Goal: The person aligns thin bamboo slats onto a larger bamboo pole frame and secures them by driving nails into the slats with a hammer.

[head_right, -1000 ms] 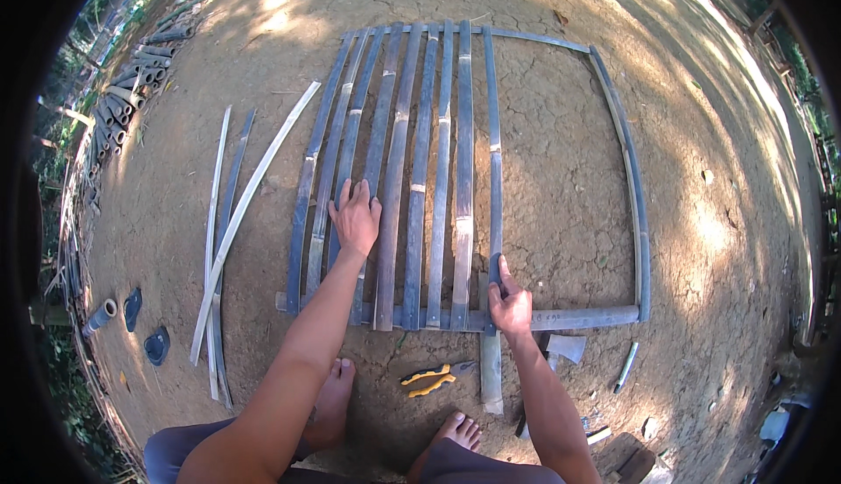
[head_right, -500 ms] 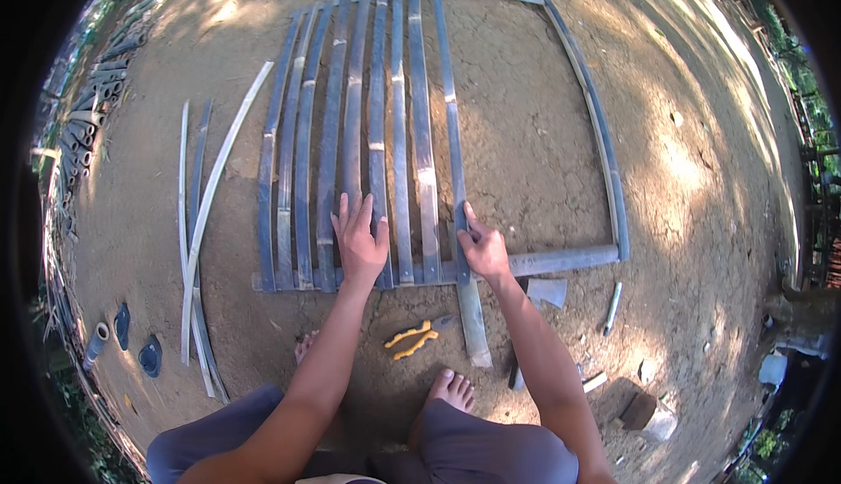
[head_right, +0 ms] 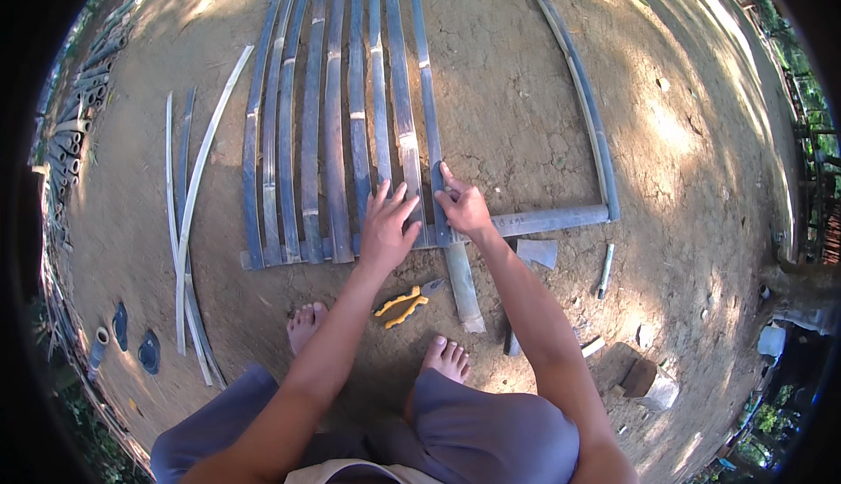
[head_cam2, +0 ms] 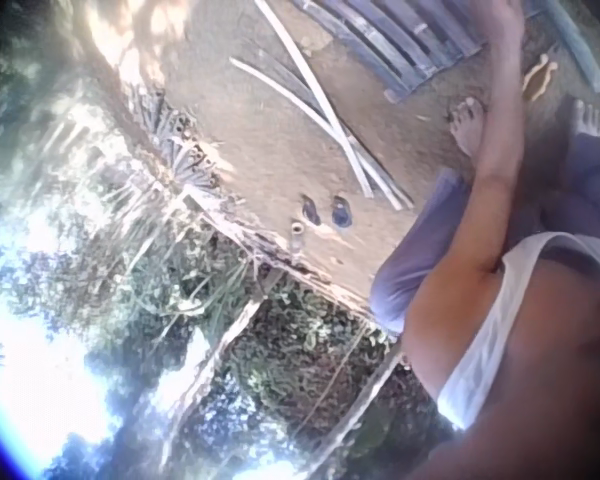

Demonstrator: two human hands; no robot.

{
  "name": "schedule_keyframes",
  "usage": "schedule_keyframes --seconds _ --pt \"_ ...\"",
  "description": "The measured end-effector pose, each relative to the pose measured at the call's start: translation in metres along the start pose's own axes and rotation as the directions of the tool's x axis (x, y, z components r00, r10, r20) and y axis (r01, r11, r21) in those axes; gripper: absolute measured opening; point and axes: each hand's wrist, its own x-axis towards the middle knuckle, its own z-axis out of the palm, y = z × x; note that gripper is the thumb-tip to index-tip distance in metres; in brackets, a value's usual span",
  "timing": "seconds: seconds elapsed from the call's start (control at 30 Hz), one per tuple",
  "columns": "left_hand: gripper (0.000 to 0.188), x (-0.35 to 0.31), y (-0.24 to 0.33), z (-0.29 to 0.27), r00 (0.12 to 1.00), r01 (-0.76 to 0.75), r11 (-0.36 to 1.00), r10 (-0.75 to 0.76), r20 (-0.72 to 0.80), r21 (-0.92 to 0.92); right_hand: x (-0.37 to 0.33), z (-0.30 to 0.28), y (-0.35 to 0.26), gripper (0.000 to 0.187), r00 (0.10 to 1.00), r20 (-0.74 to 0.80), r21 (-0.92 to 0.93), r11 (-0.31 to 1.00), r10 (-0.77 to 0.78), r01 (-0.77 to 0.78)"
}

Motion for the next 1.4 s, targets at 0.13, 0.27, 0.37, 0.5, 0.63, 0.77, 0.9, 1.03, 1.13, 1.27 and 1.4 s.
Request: schedule_keyframes --seconds 0.13,0.27,0.37,0.5,0.63,0.77,0.9,1.03,1.13,1.27,1.4 --pt "0.070 0.003 0.011 -0.002 0.992 -0.092 0.995 0.088 0.093 0.037 0.006 -0.003 0.006 0.066 0.998 0.029 0.010 0.999 -0.050 0.050" --pt "0.081 0.002 0.021 -0.001 0.977 -0.111 0.992 0.096 0.190 0.066 0.008 -0.002 0.003 0.065 0.999 0.031 0.013 0.999 -0.030 0.029" --pt "0.079 0.000 0.024 0.004 0.971 -0.133 0.986 0.110 0.214 0.096 0.008 -0.001 0.007 0.066 0.999 0.026 0.019 0.999 -0.045 0.045" --pt "0.074 -0.002 0.028 0.010 0.975 -0.121 0.987 0.098 0.201 0.108 0.011 -0.002 0.016 0.066 0.994 0.037 -0.004 0.994 -0.105 0.106" --pt "0.072 0.000 0.027 0.010 0.974 -0.109 0.989 0.086 0.207 0.102 0.011 0.000 0.018 0.066 0.992 0.017 0.035 0.991 -0.127 0.127" --pt "0.072 0.001 0.025 0.010 0.970 -0.112 0.987 0.083 0.229 0.115 0.013 0.001 0.020 0.066 0.991 0.019 0.027 0.991 -0.131 0.130" --pt "0.072 0.000 0.025 0.015 0.973 -0.128 0.985 0.101 0.209 0.120 0.016 0.002 0.032 0.067 0.986 -0.015 0.083 0.982 -0.168 0.168" --pt "0.072 -0.001 0.024 0.015 0.972 -0.141 0.983 0.114 0.207 0.121 0.019 -0.001 0.032 0.067 0.989 -0.012 -0.011 0.989 -0.146 0.146" --pt "0.072 0.000 0.023 0.014 0.970 -0.141 0.984 0.115 0.214 0.113 0.013 -0.001 0.021 0.067 0.999 0.003 -0.014 0.999 -0.050 0.050" --pt "0.073 0.002 0.023 0.013 0.971 -0.129 0.986 0.105 0.216 0.103 0.010 -0.007 0.003 0.070 1.000 0.019 -0.113 0.994 0.005 -0.003" --pt "0.073 0.001 0.019 0.016 0.975 -0.131 0.988 0.114 0.192 0.084 0.010 -0.013 -0.002 0.072 0.997 0.073 -0.156 0.987 -0.010 0.021"
